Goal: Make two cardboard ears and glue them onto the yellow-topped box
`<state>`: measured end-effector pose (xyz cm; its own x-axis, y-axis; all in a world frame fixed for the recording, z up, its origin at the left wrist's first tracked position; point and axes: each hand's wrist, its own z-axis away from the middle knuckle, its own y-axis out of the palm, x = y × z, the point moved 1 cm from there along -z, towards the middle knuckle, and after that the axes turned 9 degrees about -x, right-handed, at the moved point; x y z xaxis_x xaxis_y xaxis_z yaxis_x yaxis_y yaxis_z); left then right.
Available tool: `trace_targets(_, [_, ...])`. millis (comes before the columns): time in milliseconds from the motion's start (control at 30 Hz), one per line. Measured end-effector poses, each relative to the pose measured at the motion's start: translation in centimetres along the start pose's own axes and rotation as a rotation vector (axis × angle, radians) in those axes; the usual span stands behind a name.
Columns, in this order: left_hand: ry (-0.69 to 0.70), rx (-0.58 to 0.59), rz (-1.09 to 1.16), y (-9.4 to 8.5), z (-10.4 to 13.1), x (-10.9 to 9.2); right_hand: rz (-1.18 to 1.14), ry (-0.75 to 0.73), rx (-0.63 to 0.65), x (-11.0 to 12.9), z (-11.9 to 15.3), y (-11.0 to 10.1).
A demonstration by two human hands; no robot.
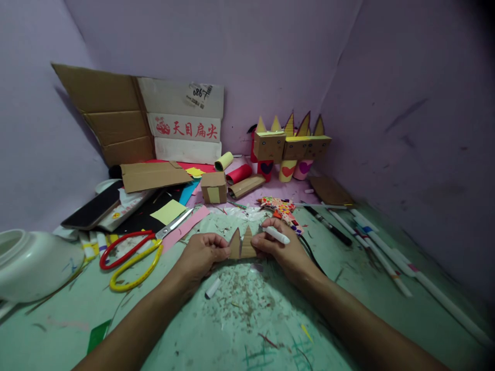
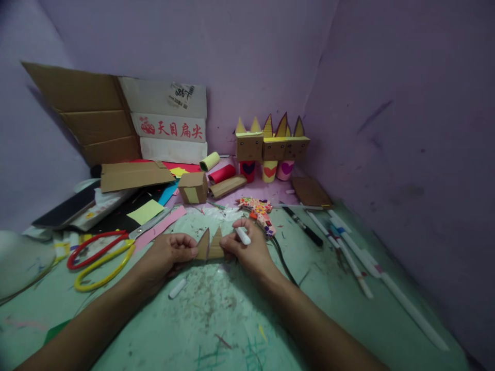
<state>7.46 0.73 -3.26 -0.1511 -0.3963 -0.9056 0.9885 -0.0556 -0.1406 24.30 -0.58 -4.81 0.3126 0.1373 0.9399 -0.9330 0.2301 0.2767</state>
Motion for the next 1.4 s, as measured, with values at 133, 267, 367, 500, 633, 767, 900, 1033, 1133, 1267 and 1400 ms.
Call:
trace_targets(133, [0.001,-0.002,0.001,-0.01,0.01,-0.11,-0.003,0.005,-0.002,0.05,0.05,0.02])
trace_targets(267, [-0.007,0.006,0.009,-0.03,0.15,-0.14,-0.009,0.001,0.008,0.03,0.07,0.01])
trace_targets(367, [0.000,0.001,0.007,-0.04,0.23,-0.11,-0.009,0.001,0.008,0.02,0.04,0.02])
trace_targets(500, [0.015,-0.005,-0.008,0.02,0.12,-0.05,-0.004,0.000,0.010,0.07,0.01,0.05])
trace_targets(633, [0.008,0.001,-0.018,0.10,0.08,-0.11,0.009,-0.001,0.016,0.09,0.05,0.04])
trace_targets(767, [0.010,0.010,-0.017,0.12,0.20,-0.17,0.005,-0.004,0.013,0.07,0.16,0.03])
trace_targets(900, [0.016,0.018,-0.027,0.12,0.25,-0.16,0.002,-0.007,0.011,0.13,0.29,0.07])
trace_targets(1033, [0.002,0.012,-0.023,0.17,0.29,-0.28,-0.002,-0.013,0.007,0.18,0.36,0.10])
trace_targets(1133, [-0.002,0.016,-0.018,0.24,0.36,-0.37,0.003,-0.015,0.020,0.11,0.33,0.08])
trace_targets(1267, [0.008,0.014,-0.022,0.26,0.44,-0.38,0.027,-0.013,0.046,-0.06,0.17,0.01])
trace_targets(1400, [0.013,0.012,-0.020,0.22,0.49,-0.39,0.035,-0.010,0.057,-0.14,0.08,-0.05])
